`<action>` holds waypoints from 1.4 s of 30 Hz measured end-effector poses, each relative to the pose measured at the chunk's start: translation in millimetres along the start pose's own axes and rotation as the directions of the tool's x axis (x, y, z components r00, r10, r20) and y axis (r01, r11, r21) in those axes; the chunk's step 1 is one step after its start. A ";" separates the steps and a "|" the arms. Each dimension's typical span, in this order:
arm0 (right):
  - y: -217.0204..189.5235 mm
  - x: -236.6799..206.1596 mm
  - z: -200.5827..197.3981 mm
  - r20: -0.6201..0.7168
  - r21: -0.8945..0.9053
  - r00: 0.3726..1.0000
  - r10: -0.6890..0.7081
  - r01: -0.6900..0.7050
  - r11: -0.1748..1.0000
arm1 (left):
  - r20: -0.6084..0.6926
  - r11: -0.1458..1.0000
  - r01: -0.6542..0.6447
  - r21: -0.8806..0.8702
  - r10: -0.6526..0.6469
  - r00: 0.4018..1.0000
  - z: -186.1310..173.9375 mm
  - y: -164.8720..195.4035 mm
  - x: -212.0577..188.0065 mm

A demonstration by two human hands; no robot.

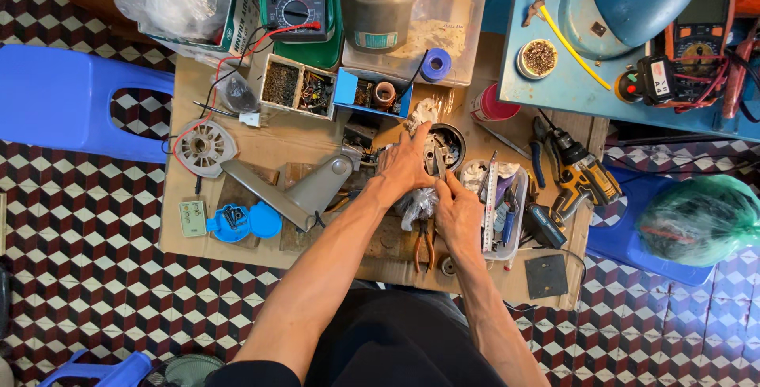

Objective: The person unpacks a small electrical component from a plastic bag, then uses pliers to strip and adjust wires on the component. They repeatedly reposition the component and wires on the workbench while manipulating them with both hands.

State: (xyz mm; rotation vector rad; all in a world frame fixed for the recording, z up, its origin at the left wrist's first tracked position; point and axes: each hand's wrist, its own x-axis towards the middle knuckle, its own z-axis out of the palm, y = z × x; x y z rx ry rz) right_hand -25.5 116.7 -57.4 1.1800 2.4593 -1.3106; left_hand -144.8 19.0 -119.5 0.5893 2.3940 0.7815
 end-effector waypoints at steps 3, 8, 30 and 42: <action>2.8 3.5 -5.8 0.024 0.061 1.000 -0.011 0.009 0.998 | 0.015 1.000 0.012 -0.013 -0.012 1.000 0.8 0.0 -3.0; 1.4 9.0 -11.3 0.127 0.255 0.983 0.133 -0.162 0.953 | -0.019 0.999 -0.006 -0.032 0.006 1.000 -0.6 0.7 -5.0; -14.5 -6.7 -6.6 -0.030 -0.369 0.979 -0.203 0.178 0.912 | -0.012 0.999 -0.002 -0.044 0.001 1.000 -4.7 4.4 -5.9; -56.2 44.3 -64.2 0.309 -0.609 0.950 -0.040 0.231 0.759 | 0.008 0.997 -0.006 -0.082 0.007 1.000 -11.3 10.0 -10.8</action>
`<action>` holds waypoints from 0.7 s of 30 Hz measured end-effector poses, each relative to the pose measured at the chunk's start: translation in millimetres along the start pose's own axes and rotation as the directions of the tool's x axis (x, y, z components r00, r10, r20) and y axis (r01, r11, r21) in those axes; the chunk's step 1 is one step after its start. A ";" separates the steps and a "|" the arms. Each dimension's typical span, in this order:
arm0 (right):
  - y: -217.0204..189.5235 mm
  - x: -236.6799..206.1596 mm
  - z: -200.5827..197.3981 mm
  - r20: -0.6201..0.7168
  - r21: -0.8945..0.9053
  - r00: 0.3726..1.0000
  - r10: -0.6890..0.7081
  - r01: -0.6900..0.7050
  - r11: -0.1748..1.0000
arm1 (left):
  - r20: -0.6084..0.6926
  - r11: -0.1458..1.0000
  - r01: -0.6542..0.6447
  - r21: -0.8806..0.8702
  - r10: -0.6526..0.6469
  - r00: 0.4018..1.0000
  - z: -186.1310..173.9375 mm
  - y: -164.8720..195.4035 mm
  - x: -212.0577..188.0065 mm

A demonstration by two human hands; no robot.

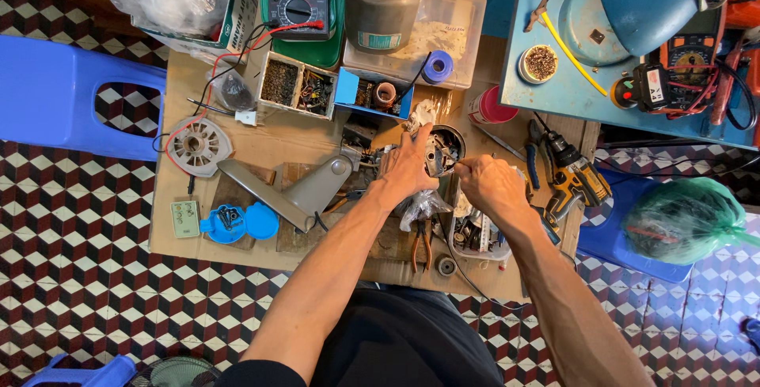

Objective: The person unpacks a small electrical component from a plastic bag, then uses pliers to strip and adjust wires on the component. They repeatedly reposition the component and wires on the workbench while manipulating them with both hands.

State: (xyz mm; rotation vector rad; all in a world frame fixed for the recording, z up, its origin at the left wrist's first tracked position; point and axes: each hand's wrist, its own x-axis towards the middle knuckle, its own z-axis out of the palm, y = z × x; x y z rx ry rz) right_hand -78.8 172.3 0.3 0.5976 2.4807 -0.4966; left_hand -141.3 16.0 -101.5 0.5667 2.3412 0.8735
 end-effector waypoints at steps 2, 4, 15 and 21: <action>0.5 9.8 -8.3 0.051 -0.016 0.998 0.024 -0.023 1.000 | 0.019 1.000 0.008 0.001 -0.008 1.000 -0.3 -0.4 1.0; 1.9 22.4 -16.4 0.115 -0.024 0.993 0.041 -0.038 0.999 | 0.050 1.000 0.022 0.010 -0.023 0.999 0.1 -0.8 1.9; 12.9 72.0 -43.8 0.399 -0.079 0.911 0.105 -0.080 0.994 | 0.012 1.000 -0.006 0.009 0.006 1.000 4.5 -6.4 2.2; 39.5 48.1 -12.6 0.267 0.054 0.962 0.050 -0.066 0.996 | -0.006 1.000 -0.007 0.005 0.007 1.000 1.6 -5.0 2.6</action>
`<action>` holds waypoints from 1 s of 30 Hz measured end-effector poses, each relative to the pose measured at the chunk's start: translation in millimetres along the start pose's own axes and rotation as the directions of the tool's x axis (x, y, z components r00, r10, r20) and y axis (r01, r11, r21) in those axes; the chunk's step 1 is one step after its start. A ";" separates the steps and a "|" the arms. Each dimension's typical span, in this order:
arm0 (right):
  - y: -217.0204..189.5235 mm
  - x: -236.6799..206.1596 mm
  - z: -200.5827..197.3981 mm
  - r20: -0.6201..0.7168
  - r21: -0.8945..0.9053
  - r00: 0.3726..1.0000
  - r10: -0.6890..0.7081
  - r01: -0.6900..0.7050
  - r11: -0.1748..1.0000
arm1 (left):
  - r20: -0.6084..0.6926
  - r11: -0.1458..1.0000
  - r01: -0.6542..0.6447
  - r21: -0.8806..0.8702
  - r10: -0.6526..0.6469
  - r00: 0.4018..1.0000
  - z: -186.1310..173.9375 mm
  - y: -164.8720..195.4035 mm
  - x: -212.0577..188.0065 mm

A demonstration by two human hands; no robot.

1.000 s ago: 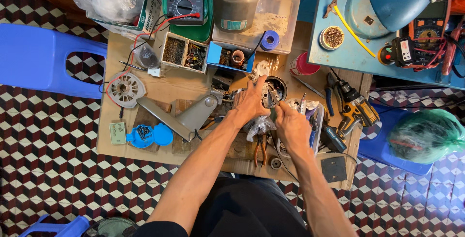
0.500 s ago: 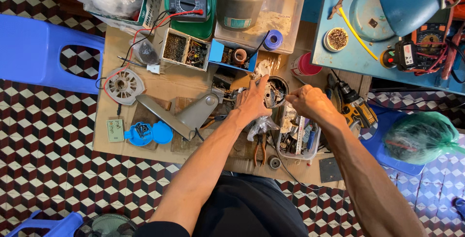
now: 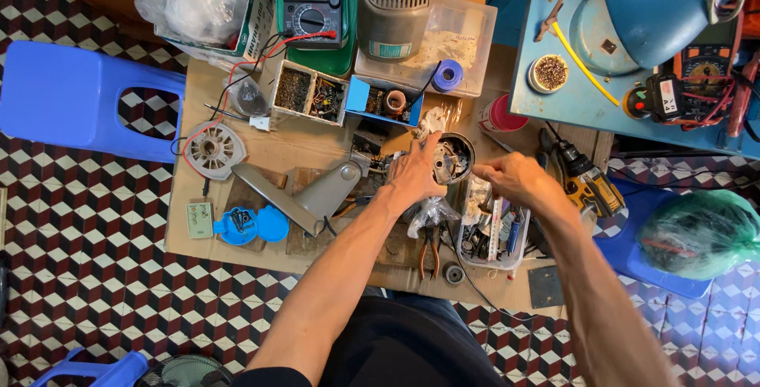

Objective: The person unpacks a small electrical component from a plastic bag, then uses pliers to strip and adjust wires on the component. They repeatedly reposition the component and wires on the workbench while manipulating them with both hands.

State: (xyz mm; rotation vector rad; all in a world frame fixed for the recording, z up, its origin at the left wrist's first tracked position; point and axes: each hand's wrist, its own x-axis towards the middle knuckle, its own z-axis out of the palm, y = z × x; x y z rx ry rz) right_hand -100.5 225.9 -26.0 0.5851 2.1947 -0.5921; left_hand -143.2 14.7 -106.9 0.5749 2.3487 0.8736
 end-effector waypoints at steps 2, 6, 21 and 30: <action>15.3 -22.4 35.2 -0.205 0.124 0.979 0.008 0.018 0.992 | -0.010 1.000 0.005 -0.005 -0.005 1.000 -0.5 -1.8 -1.3; 11.6 -51.5 106.4 -0.347 0.438 0.938 0.014 0.149 0.887 | -0.040 0.999 -0.050 -0.019 0.050 0.998 0.8 -4.2 -4.5; 1.3 -96.6 121.4 -0.388 0.480 0.917 0.091 0.117 0.870 | 0.122 0.998 -0.069 0.011 0.067 0.990 4.9 8.8 -8.1; 38.2 -77.3 106.6 -0.366 0.398 0.925 -0.099 0.252 0.882 | 0.127 0.997 -0.079 0.013 0.076 0.989 7.6 5.2 -6.9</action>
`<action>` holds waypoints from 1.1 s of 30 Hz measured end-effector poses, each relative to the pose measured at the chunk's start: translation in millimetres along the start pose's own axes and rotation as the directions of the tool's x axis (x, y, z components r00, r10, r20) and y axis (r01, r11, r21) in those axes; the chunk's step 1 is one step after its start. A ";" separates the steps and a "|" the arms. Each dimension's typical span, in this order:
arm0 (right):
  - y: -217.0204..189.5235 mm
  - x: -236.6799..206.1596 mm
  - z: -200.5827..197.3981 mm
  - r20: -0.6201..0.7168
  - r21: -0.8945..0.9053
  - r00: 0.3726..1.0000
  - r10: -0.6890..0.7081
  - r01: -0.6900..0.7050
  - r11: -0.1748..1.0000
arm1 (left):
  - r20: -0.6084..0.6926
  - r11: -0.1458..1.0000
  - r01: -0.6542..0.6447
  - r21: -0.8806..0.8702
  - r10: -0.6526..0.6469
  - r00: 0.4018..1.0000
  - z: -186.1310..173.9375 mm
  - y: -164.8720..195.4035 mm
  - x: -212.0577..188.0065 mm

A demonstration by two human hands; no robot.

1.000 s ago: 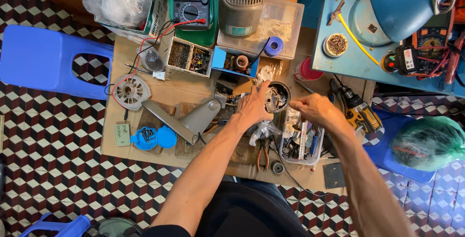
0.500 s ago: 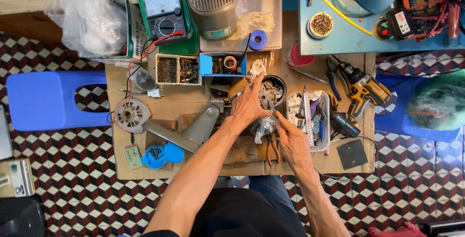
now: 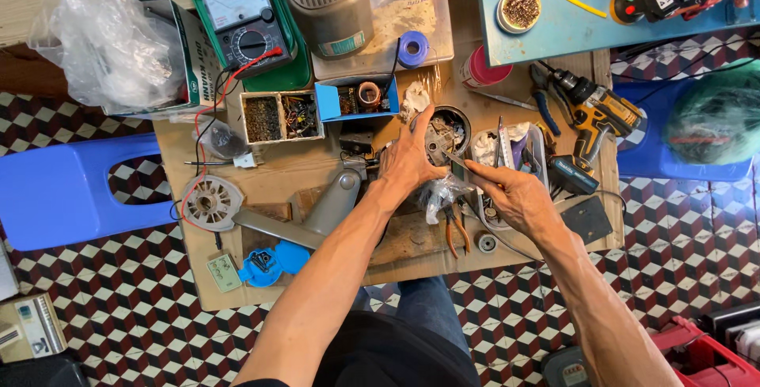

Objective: The person unpacks a small electrical component from a plastic bag, then uses pliers to strip and adjust wires on the component. They repeatedly reposition the component and wires on the workbench while manipulating them with both hands.

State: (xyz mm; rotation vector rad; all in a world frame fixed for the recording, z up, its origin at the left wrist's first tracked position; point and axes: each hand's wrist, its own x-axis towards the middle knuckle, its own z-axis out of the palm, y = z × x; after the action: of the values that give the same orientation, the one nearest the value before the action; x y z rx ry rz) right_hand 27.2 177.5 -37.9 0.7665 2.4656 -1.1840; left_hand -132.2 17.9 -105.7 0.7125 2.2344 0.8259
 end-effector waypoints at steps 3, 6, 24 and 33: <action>7.5 7.5 1.3 -0.017 0.108 0.991 -0.134 0.135 0.985 | 0.011 1.000 0.001 0.003 -0.001 1.000 -0.7 -1.8 0.6; 7.0 9.1 3.5 0.030 0.149 0.999 -0.010 0.005 0.989 | 0.001 1.000 -0.022 -0.016 0.022 1.000 0.2 -4.8 1.2; -27.7 -22.1 84.5 -0.475 0.079 0.868 0.146 -0.123 0.989 | -0.079 0.997 -0.067 -0.042 0.064 0.995 2.8 1.4 -3.7; -32.4 -33.1 47.0 -0.351 0.154 0.934 0.062 -0.008 0.988 | -0.017 0.999 -0.015 -0.045 0.014 1.000 3.6 4.0 -2.6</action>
State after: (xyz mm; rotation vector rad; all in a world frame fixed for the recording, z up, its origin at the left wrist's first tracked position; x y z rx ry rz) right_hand 37.0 112.6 -30.7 1.1537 2.6503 -1.3308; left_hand -126.9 20.1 -104.0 0.7036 2.2211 0.8894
